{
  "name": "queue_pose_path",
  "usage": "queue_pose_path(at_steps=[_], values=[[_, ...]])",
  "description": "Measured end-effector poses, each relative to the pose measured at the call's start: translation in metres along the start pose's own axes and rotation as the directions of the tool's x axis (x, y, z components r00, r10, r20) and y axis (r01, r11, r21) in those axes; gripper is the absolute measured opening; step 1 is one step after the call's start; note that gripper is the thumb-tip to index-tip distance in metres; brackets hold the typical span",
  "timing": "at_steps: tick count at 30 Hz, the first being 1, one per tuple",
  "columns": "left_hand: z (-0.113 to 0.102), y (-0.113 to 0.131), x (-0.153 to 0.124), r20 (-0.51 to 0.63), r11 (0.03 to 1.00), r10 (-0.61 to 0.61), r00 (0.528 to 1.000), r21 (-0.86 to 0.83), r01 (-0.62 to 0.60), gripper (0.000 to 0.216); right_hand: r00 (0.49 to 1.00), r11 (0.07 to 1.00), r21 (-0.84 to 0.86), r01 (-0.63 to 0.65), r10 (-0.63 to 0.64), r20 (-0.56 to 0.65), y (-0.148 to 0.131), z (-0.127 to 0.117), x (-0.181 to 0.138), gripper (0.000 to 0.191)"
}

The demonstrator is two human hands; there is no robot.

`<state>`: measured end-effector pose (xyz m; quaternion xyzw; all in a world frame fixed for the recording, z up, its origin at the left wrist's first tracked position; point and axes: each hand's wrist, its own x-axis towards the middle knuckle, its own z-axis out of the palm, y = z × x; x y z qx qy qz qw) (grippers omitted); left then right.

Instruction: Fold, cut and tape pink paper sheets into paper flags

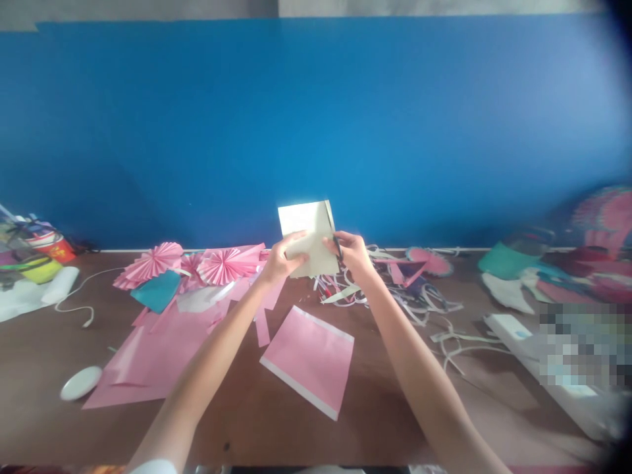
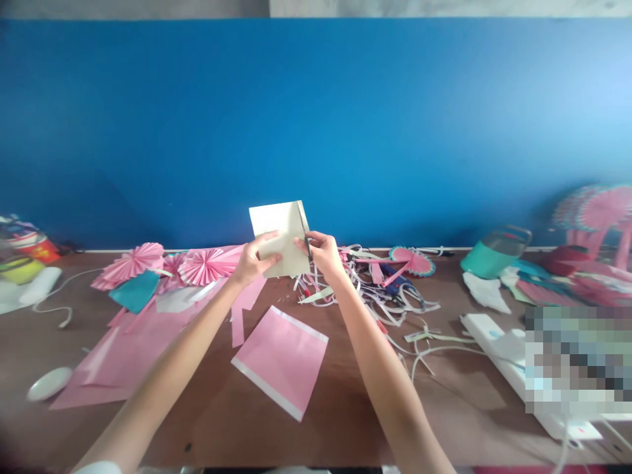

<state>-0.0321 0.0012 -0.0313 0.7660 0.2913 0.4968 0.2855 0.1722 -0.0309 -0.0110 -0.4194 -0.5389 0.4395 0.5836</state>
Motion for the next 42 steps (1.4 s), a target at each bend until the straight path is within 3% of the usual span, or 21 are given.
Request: queue_pose_path(at_steps=[13,19,21,23,26,29,32,35,37,40,42], values=[[-0.002,0.002,0.001,0.045,0.999,0.024,0.999,0.025,-0.026,0.054,1.0,0.999,-0.027,0.028,-0.028,-0.01,0.002,-0.001,0.001,0.043],[-0.045,-0.008,0.009,0.068,0.991,-0.08,0.994,0.112,0.072,0.045,0.999,0.987,-0.156,-0.035,0.037,0.009,0.007,-0.009,0.009,0.047],[-0.065,-0.014,0.011,0.073,0.981,-0.128,0.989,0.158,0.115,0.043,0.998,0.955,-0.292,-0.054,0.049,-0.027,0.013,-0.016,0.013,0.049],[-0.085,-0.018,0.011,0.11,0.961,-0.183,0.977,0.232,0.154,0.042,0.996,0.863,-0.498,-0.085,0.073,-0.044,0.022,-0.024,0.018,0.053],[-0.11,-0.022,0.007,0.174,0.882,-0.32,0.931,0.414,0.225,0.039,0.99,0.636,-0.761,-0.131,0.121,-0.069,0.04,-0.035,0.025,0.062],[-0.128,-0.026,-0.001,0.238,0.76,-0.523,0.819,0.565,0.321,0.038,0.976,0.473,-0.863,-0.178,0.195,-0.094,0.059,-0.041,0.03,0.057],[-0.136,-0.038,-0.007,0.291,0.68,-0.637,0.714,0.647,0.344,0.044,0.967,0.428,-0.883,-0.193,0.238,-0.095,0.074,-0.042,0.031,0.054],[-0.134,-0.054,-0.009,0.318,0.634,-0.683,0.657,0.704,0.319,0.052,0.96,0.402,-0.895,-0.194,0.263,-0.09,0.081,-0.041,0.03,0.059],[-0.127,-0.06,-0.007,0.273,0.625,-0.677,0.684,0.703,0.339,0.056,0.955,0.383,-0.905,-0.186,0.285,-0.076,0.082,-0.041,0.03,0.059],[-0.107,-0.058,-0.004,0.213,0.642,-0.565,0.797,0.72,0.263,0.054,0.952,0.343,-0.925,-0.165,0.301,-0.058,0.081,-0.041,0.03,0.052],[-0.089,-0.053,-0.003,0.238,0.657,-0.533,0.812,0.721,0.22,0.057,0.955,0.3,-0.943,-0.146,0.291,-0.055,0.08,-0.039,0.028,0.044]])
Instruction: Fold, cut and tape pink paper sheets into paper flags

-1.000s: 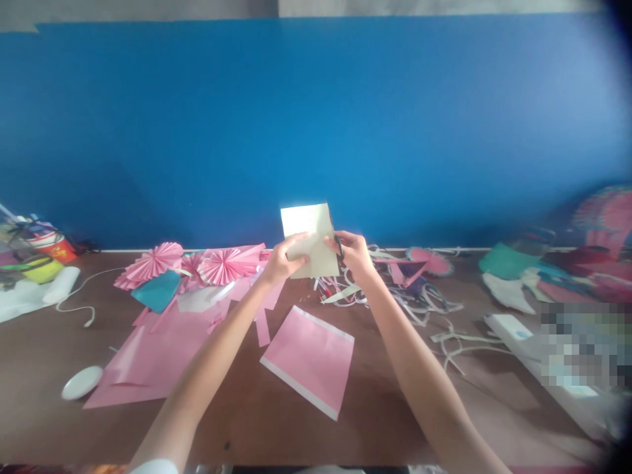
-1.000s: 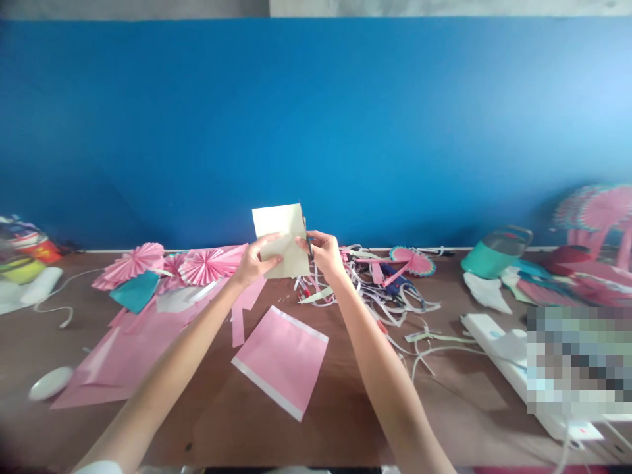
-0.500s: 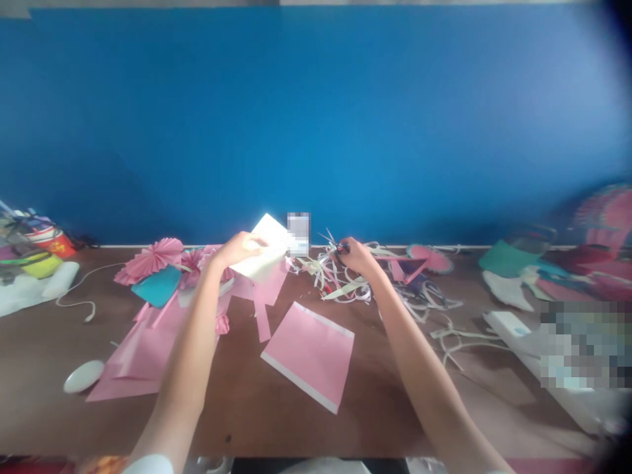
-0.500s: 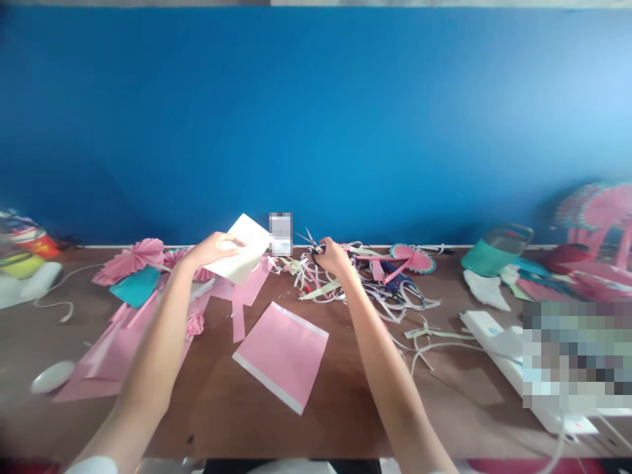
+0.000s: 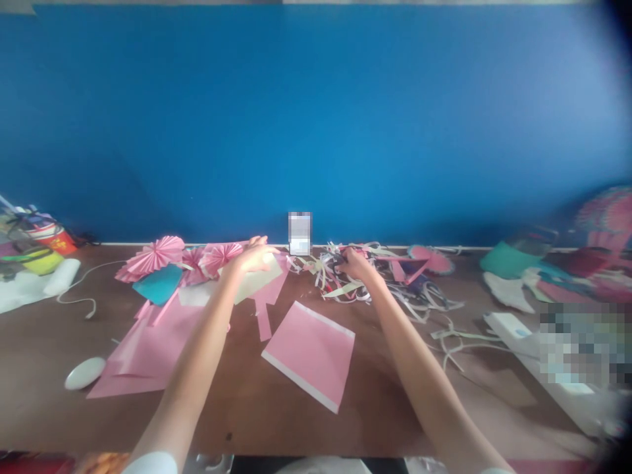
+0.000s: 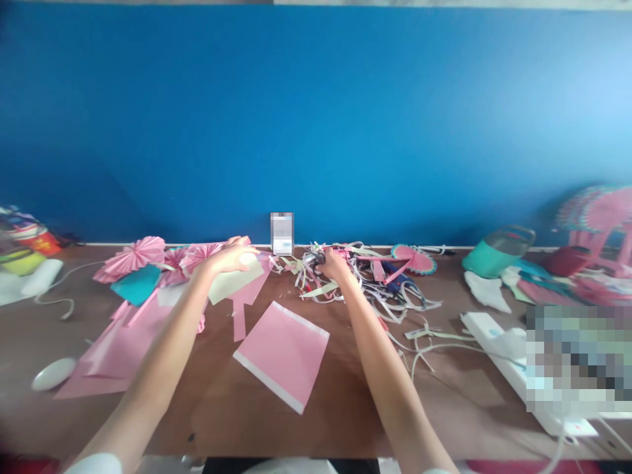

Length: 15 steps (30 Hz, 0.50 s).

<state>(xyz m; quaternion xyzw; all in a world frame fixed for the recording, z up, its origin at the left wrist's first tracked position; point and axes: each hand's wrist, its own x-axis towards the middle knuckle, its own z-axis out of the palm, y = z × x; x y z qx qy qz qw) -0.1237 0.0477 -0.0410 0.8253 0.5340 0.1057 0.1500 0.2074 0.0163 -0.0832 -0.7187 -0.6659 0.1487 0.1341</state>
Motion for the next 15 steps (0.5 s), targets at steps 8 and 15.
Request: queue_pose_path(at_steps=[8,15], values=[[0.044,0.065,0.007,0.138,0.98,0.174,0.975,-0.12,-0.158,0.055,0.998,0.983,-0.182,-0.017,0.006,-0.059,-0.018,0.004,-0.019,0.03],[0.051,0.076,0.006,0.406,0.988,0.146,0.902,-0.102,-0.113,0.047,0.983,0.984,-0.163,0.065,-0.092,-0.162,-0.033,0.007,-0.019,0.04]])
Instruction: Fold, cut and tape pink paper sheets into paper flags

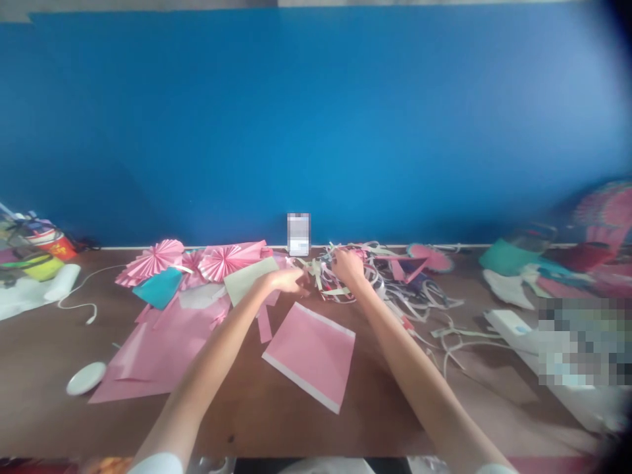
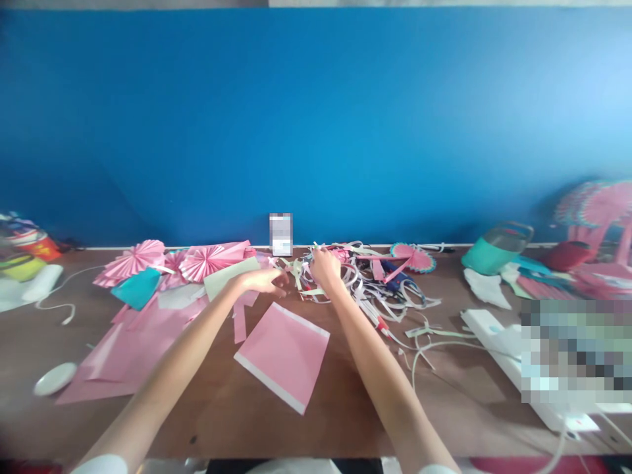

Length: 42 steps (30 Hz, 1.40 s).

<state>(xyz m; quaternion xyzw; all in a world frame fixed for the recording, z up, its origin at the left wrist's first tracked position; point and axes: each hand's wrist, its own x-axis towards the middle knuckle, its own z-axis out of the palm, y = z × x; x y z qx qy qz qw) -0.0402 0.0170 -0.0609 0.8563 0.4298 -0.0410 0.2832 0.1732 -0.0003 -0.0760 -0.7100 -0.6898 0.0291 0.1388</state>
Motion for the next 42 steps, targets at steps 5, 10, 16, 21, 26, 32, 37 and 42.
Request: queue_pose_path(at_steps=[5,10,16,21,26,32,37,42], values=[[0.013,0.024,-0.001,0.238,0.982,0.079,0.968,0.149,-0.117,0.06,0.979,0.983,0.099,0.152,-0.136,-0.152,-0.03,0.008,0.017,0.054],[0.024,0.033,-0.002,0.298,0.949,0.026,0.954,0.293,-0.117,0.07,0.96,0.973,0.139,0.186,-0.15,-0.236,-0.073,0.012,0.055,0.067],[0.023,0.019,0.001,0.297,0.948,0.023,0.955,0.298,-0.116,0.07,0.936,0.96,0.156,0.232,-0.177,-0.304,-0.096,0.021,0.081,0.065],[0.024,0.012,0.006,0.362,0.951,0.038,0.932,0.273,-0.145,0.057,0.921,0.957,0.166,0.24,-0.17,-0.351,-0.092,0.028,0.087,0.061],[0.025,0.013,0.004,0.368,0.957,0.019,0.93,0.262,-0.123,0.04,0.916,0.935,0.224,0.277,-0.186,-0.355,-0.084,0.036,0.08,0.058],[0.024,0.013,0.001,0.337,0.95,0.057,0.94,0.271,-0.155,0.046,0.92,0.92,0.261,0.29,-0.193,-0.341,-0.083,0.045,0.074,0.056],[0.024,0.006,0.005,0.339,0.951,0.07,0.938,0.261,-0.165,0.055,0.918,0.908,0.3,0.292,-0.178,-0.355,-0.085,0.046,0.078,0.057],[0.026,0.002,0.007,0.343,0.953,0.076,0.936,0.251,-0.169,0.054,0.923,0.903,0.325,0.281,-0.162,-0.349,-0.086,0.047,0.083,0.059]])
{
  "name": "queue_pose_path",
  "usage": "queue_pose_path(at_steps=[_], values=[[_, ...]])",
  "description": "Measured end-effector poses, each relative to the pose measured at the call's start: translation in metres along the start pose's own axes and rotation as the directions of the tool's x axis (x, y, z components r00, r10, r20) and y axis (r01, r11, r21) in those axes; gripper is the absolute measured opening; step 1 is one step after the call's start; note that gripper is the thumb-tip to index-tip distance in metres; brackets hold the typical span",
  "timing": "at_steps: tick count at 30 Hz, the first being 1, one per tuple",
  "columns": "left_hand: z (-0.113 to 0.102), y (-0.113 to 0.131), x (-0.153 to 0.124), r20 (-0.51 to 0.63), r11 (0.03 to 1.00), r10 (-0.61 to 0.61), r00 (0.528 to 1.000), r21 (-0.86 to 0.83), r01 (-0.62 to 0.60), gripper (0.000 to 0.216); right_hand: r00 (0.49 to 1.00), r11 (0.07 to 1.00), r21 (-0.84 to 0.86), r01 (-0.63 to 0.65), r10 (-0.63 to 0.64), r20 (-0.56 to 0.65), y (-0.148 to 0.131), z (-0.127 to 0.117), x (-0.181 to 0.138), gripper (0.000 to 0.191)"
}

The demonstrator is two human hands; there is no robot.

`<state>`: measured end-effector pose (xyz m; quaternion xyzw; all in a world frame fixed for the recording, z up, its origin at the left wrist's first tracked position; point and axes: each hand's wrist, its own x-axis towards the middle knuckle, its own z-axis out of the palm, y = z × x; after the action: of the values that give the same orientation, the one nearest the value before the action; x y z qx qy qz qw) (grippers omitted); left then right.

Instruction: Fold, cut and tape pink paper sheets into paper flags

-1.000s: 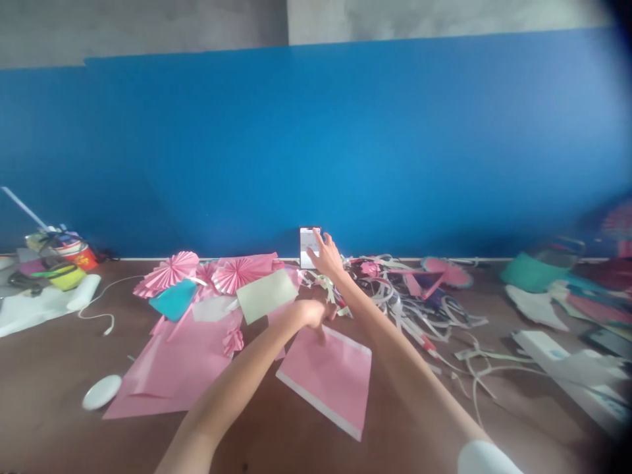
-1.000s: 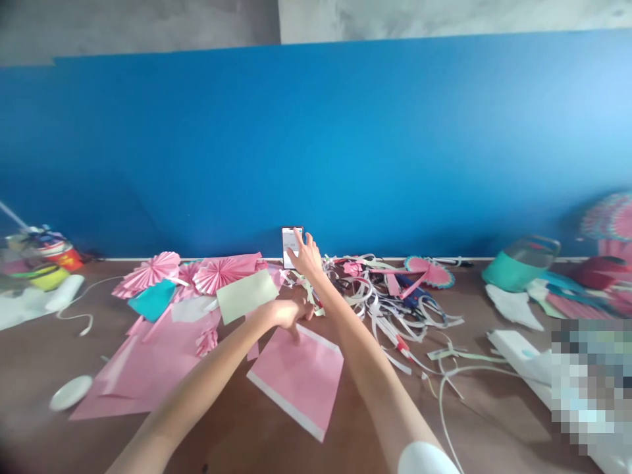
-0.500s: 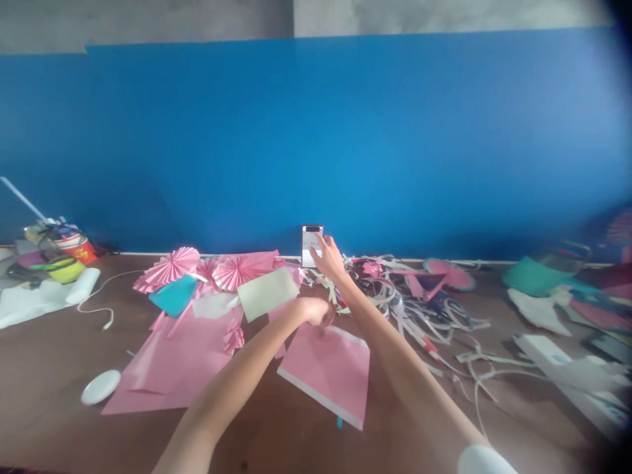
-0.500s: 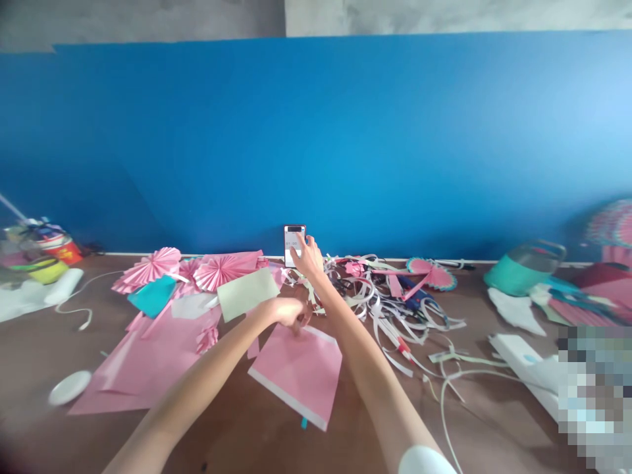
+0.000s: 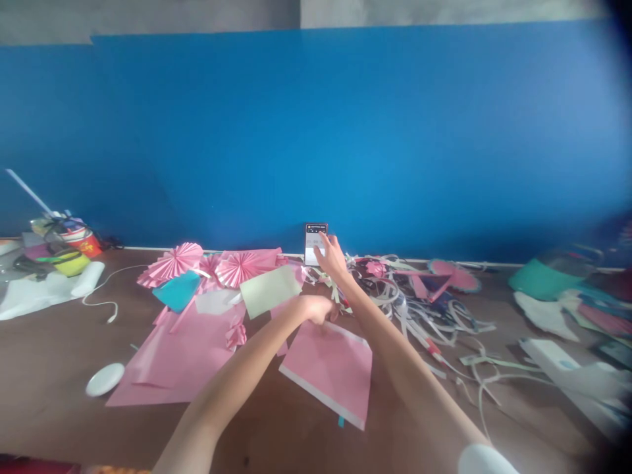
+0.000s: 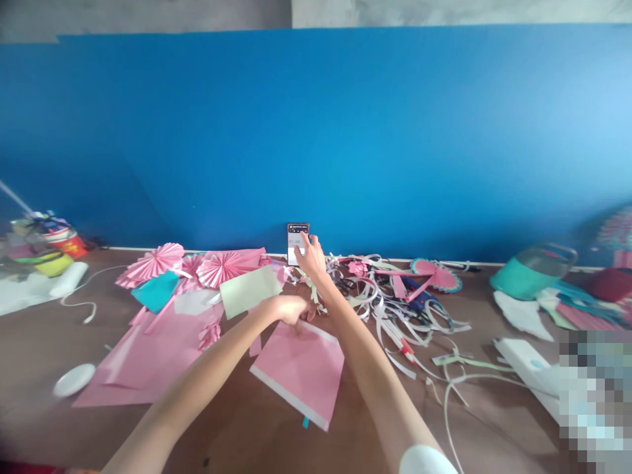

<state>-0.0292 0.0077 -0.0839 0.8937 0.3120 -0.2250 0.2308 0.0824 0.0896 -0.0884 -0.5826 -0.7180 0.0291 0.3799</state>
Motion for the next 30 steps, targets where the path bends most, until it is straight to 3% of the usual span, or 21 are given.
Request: queue_pose_path(at_steps=[19,30], values=[[-0.002,0.002,-0.008,-0.029,1.0,-0.007,1.0,-0.012,0.007,0.066,0.998,0.993,-0.116,-0.006,0.013,0.057,-0.001,-0.002,-0.008,0.05],[-0.009,0.009,-0.018,-0.023,0.998,-0.033,0.999,-0.048,0.032,0.048,0.998,1.0,-0.011,-0.02,0.02,0.051,0.002,-0.009,-0.01,0.048]])
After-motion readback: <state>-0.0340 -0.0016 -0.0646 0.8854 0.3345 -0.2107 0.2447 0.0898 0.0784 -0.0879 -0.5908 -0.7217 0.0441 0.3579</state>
